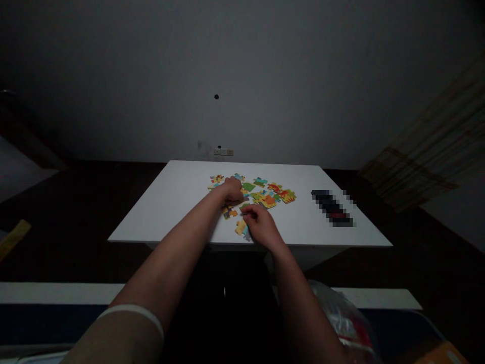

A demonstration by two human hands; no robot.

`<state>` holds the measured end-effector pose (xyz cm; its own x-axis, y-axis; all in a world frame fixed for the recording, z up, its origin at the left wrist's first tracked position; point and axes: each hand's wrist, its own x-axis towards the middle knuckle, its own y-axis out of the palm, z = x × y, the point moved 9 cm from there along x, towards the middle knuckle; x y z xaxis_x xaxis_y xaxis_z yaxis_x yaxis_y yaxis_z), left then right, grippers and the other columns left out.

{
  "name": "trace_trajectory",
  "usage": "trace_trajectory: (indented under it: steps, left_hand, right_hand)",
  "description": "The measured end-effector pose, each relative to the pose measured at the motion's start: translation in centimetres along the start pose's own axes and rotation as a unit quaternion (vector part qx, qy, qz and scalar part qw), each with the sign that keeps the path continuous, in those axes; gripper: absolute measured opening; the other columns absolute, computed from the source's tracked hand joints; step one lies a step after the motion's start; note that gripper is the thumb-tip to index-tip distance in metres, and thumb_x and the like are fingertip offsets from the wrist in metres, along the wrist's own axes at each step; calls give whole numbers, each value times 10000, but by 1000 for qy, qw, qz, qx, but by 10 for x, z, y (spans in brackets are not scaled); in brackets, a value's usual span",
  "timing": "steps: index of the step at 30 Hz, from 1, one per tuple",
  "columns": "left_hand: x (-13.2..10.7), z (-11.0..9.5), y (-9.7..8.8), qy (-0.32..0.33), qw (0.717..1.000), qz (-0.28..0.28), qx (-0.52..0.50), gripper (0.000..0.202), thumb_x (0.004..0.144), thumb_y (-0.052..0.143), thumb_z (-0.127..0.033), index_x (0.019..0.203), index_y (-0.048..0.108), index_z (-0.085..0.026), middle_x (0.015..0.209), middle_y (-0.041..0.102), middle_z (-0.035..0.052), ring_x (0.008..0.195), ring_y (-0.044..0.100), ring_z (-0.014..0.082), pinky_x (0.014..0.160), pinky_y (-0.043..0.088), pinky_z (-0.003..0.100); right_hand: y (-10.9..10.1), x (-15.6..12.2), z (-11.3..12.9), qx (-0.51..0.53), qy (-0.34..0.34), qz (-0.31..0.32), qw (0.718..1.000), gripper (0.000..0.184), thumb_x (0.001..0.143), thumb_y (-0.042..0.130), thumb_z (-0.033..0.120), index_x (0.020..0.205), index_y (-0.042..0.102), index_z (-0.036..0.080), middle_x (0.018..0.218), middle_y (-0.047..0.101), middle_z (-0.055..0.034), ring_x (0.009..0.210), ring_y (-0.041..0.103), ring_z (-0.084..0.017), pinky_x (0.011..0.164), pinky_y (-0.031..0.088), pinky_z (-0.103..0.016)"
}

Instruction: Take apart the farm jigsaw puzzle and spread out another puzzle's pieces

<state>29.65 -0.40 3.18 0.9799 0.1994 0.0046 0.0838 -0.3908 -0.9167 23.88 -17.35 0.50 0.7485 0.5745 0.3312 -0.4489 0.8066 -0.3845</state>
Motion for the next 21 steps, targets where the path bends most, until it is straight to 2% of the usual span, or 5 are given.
trace_trajectory:
  steps: [4,9,15,18,21]
  left_hand:
    - [-9,-16,-5,29,999,-10,42,574,605,893,-244,1125,676,-138,1341,622,240,1333,529,427,1095,463,488]
    - [-34,-16,-12,65,998,-18,7,281,849,751,-276,1101,644,-215,1111,714,119,1035,659,288,903,510,377]
    - [-117,51,-53,92,966,-102,-219,216,840,742,-285,1033,697,-199,995,706,69,894,640,216,809,505,336]
    - [-157,87,-39,28,934,-81,-348,295,832,758,-356,1058,704,-175,957,705,58,795,640,181,704,512,303]
    - [-178,101,-20,-13,908,-78,-410,323,785,778,-337,1047,717,-159,912,706,45,722,623,153,640,491,268]
  right_hand:
    - [-9,2,-3,8,-14,-10,1000,197,866,605,210,1002,748,221,1020,717,-67,919,673,-224,878,556,-393]
    - [-16,-8,15,-11,-74,-30,997,188,919,588,214,995,755,255,1066,709,-91,1040,667,-261,950,547,-440]
    - [-29,-15,8,27,-44,-124,991,141,905,630,279,940,765,258,1069,719,-100,1057,674,-283,970,544,-480]
    - [-13,-9,11,64,-9,-180,982,148,881,633,294,939,752,227,1025,727,-81,988,685,-263,936,546,-453]
    - [27,3,34,99,-21,-193,976,157,857,611,275,914,740,206,977,727,-67,947,677,-242,907,542,-408]
